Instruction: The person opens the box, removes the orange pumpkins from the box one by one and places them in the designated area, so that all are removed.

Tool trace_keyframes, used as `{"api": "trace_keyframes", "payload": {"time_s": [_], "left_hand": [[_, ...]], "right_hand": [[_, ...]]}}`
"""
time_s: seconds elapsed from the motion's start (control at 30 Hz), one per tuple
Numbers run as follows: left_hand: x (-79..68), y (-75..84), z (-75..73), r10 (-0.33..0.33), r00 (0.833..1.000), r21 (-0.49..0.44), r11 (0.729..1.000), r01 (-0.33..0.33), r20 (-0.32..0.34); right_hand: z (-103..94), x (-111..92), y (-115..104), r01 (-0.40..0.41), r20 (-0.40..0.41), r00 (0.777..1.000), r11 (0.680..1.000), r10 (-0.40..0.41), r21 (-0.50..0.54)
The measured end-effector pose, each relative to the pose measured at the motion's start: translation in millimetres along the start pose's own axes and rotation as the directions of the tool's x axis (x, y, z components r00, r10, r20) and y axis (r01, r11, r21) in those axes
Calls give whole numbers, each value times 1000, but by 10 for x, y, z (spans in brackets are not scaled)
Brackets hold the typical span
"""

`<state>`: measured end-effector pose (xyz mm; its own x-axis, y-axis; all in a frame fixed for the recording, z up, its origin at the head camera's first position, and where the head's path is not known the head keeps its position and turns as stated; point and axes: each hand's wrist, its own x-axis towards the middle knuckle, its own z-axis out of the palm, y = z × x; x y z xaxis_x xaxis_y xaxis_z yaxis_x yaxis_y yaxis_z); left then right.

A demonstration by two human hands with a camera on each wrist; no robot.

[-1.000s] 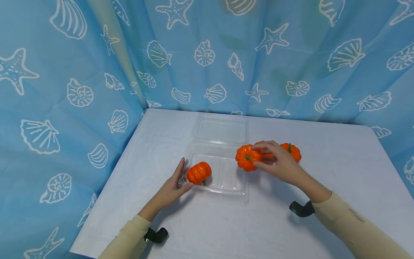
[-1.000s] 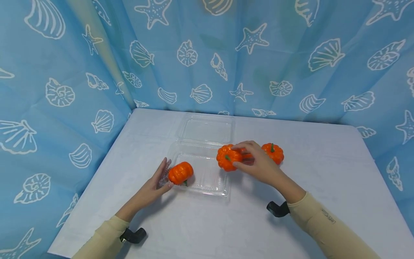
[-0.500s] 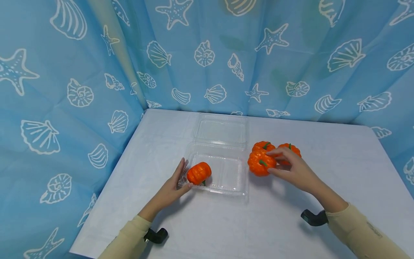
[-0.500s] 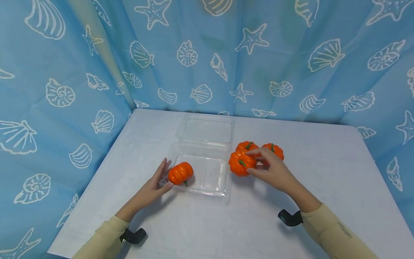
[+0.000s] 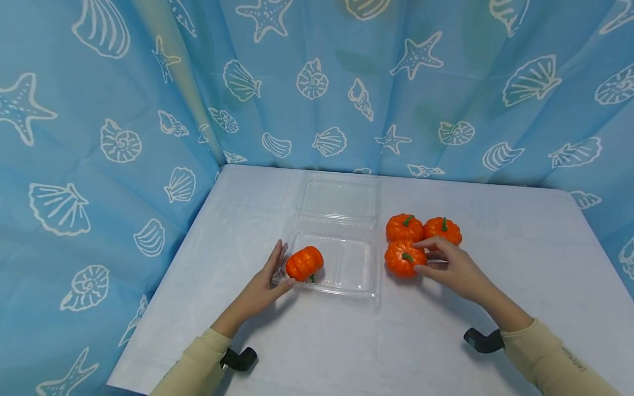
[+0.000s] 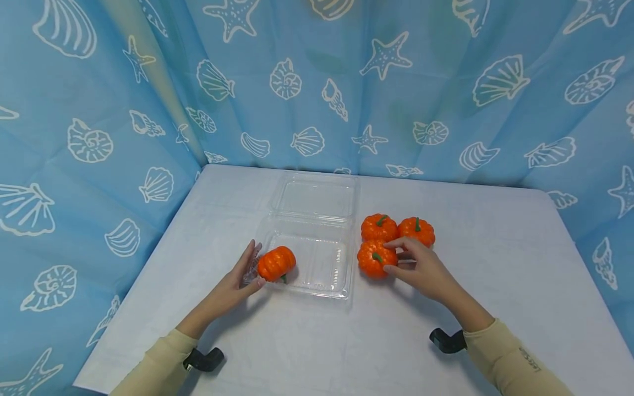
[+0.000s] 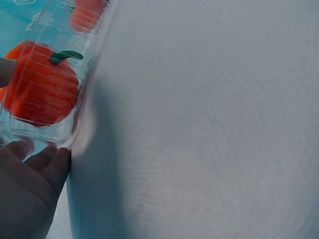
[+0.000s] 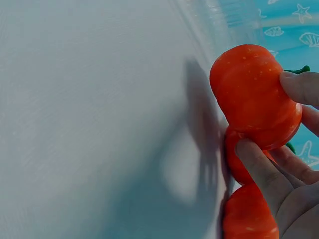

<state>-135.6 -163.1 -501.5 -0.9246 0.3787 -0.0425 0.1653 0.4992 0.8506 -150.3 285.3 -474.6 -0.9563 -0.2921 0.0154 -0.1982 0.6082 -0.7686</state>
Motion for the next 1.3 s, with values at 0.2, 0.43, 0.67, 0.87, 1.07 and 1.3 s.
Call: {"api": "trace_keyframes", "payload": {"time_s": [0.2, 0.43, 0.67, 0.87, 1.07, 1.3], "left_hand": [[1, -1, -3, -4, 1000, -2, 1000, 4, 4], [-1, 18, -9, -12, 1000, -7, 1000, 12, 5], [8, 15, -1, -12, 1000, -4, 1000, 12, -3], [0, 9, 3, -17, 1000, -7, 1000, 17, -2], [-3, 10, 1, -20, 1000, -5, 1000, 20, -5], [0, 14, 1, -22, 1000, 0, 1000, 22, -3]], "right_hand": [[41, 11, 58, -15, 14, 1000, 1000, 15, -9], [51, -7, 114, -77, 22, 997, 997, 77, -16], [46, -22, 155, -93, 22, 995, 995, 93, -23], [44, -28, 138, -96, 23, 995, 995, 97, -28], [29, -18, 111, -66, 0, 998, 997, 66, -45], [-21, 1, 11, -16, -52, 999, 997, 13, -71]]}}
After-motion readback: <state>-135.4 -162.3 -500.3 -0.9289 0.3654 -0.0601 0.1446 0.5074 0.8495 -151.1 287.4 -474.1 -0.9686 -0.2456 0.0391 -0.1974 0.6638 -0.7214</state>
